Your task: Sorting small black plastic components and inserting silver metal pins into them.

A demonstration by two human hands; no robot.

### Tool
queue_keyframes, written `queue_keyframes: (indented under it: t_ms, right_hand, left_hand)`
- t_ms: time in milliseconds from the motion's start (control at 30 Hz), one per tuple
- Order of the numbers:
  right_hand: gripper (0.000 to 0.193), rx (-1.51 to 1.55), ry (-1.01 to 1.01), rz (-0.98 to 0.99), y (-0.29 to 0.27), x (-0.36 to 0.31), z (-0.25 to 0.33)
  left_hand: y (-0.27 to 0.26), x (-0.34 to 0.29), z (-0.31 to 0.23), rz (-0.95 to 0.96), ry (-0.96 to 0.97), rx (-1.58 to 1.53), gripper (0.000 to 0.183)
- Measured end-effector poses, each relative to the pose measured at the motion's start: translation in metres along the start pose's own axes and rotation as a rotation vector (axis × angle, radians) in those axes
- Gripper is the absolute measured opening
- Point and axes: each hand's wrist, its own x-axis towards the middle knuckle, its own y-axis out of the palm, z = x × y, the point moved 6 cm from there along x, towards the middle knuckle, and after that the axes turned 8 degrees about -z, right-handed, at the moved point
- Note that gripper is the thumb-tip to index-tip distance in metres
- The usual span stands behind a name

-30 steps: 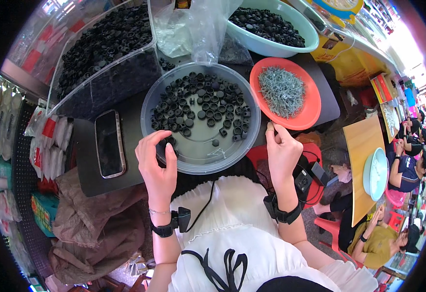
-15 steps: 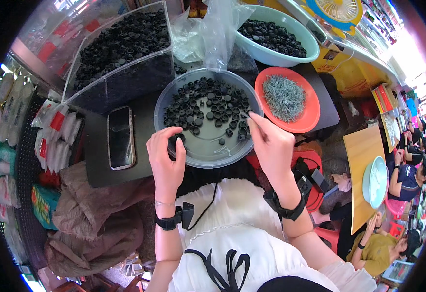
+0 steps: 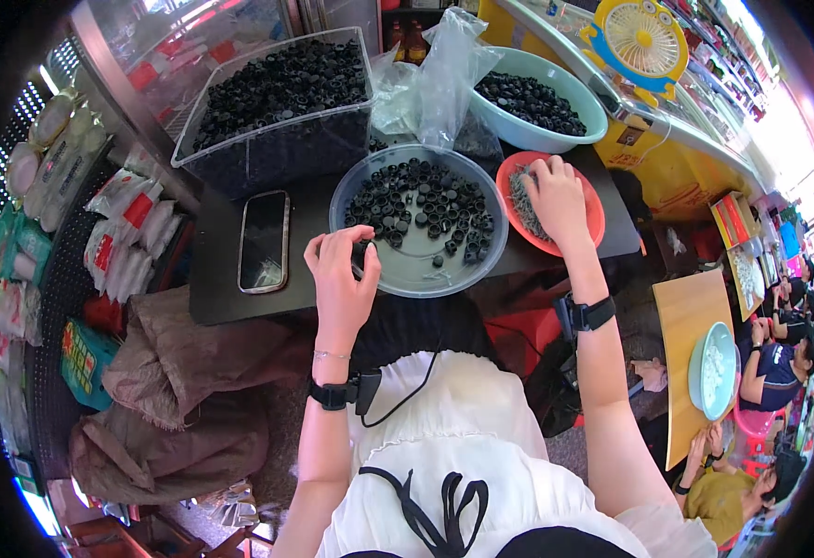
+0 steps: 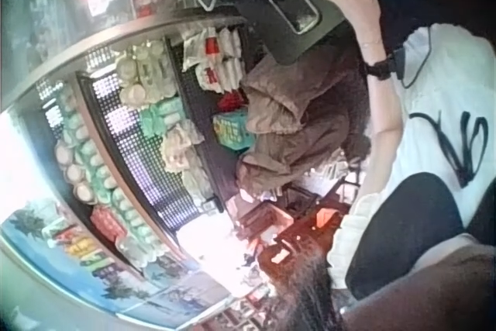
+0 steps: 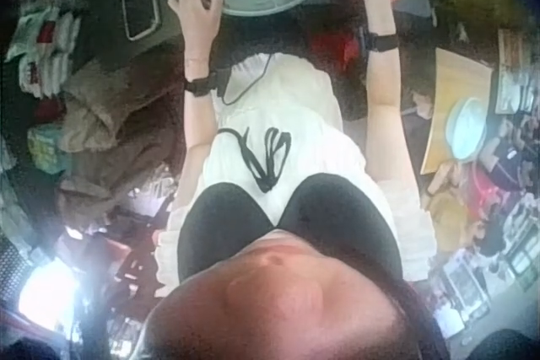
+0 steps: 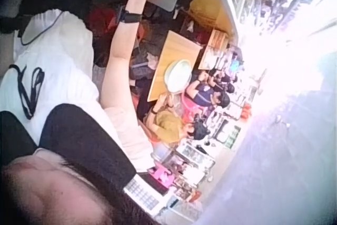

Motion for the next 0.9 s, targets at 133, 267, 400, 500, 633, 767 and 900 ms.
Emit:
queue_keyframes:
  t_ms: [133,267,400,500,633,767,900]
  right_hand:
    - [0.034,-0.054,-0.096,-0.045,-0.003,-0.001,0.015]
    - [0.027,-0.051,-0.114,-0.087,0.006,0.005,0.010]
    - [0.024,0.001,-0.088,-0.124,0.011,0.013,-0.004]
    - [0.030,0.068,0.047,-0.098,0.008,0.021,-0.015]
    - [0.036,0.192,0.245,-0.096,-0.003,0.029,-0.039]
    - [0.038,0.503,0.369,-0.163,-0.003,0.036,-0.064]
    - [0.041,0.587,0.433,-0.169,-0.007,0.038,-0.063]
  left_hand:
    - [-0.003,0.002,-0.001,0.001,0.011,-0.013,0.018]
    - [-0.001,0.000,-0.001,-0.002,0.021,-0.010,0.018]
    - [0.001,0.000,-0.001,0.014,0.014,-0.009,0.018]
    - [-0.001,-0.001,0.001,0.011,0.018,-0.003,0.018]
    - [-0.001,0.000,0.000,0.008,0.013,-0.013,0.018]
    - [0.000,0.000,0.000,-0.001,0.017,-0.003,0.018]
    - [-0.001,-0.001,0.001,-0.014,0.030,0.000,0.018]
